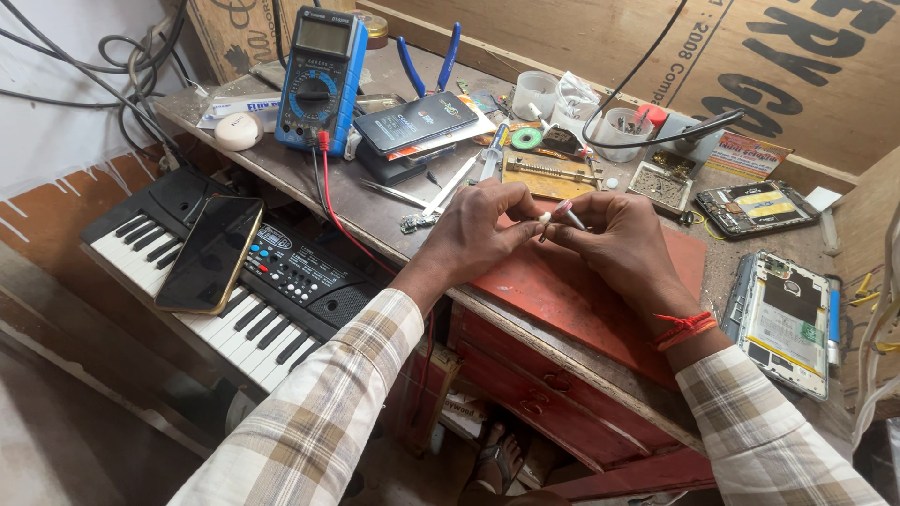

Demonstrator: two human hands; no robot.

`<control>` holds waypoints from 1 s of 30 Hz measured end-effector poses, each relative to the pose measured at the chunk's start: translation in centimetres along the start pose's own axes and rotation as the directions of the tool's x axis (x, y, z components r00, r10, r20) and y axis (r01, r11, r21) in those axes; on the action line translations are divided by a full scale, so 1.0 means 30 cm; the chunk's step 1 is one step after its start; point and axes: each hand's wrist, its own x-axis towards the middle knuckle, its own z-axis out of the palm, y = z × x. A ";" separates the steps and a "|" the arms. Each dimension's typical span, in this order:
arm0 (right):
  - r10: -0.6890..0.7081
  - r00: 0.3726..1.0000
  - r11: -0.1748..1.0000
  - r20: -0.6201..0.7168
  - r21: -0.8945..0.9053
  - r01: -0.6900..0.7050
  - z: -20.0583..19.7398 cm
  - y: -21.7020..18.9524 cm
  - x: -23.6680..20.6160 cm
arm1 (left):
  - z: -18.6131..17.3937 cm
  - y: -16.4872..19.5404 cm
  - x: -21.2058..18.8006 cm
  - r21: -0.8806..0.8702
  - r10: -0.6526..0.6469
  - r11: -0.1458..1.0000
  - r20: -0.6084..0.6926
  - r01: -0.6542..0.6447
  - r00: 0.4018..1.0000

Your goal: The person uses a screwdriver to unscrew a small white circular component, then wipes it with a white cloth. Afterward, the person uses the screwdriver to work on a disassembled mobile phone chassis on the workbench.

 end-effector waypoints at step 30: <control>-0.012 0.999 1.000 -0.030 0.000 0.012 0.004 0.000 -0.001 | 0.007 0.000 0.003 -0.139 -0.035 0.990 0.017 0.037 0.999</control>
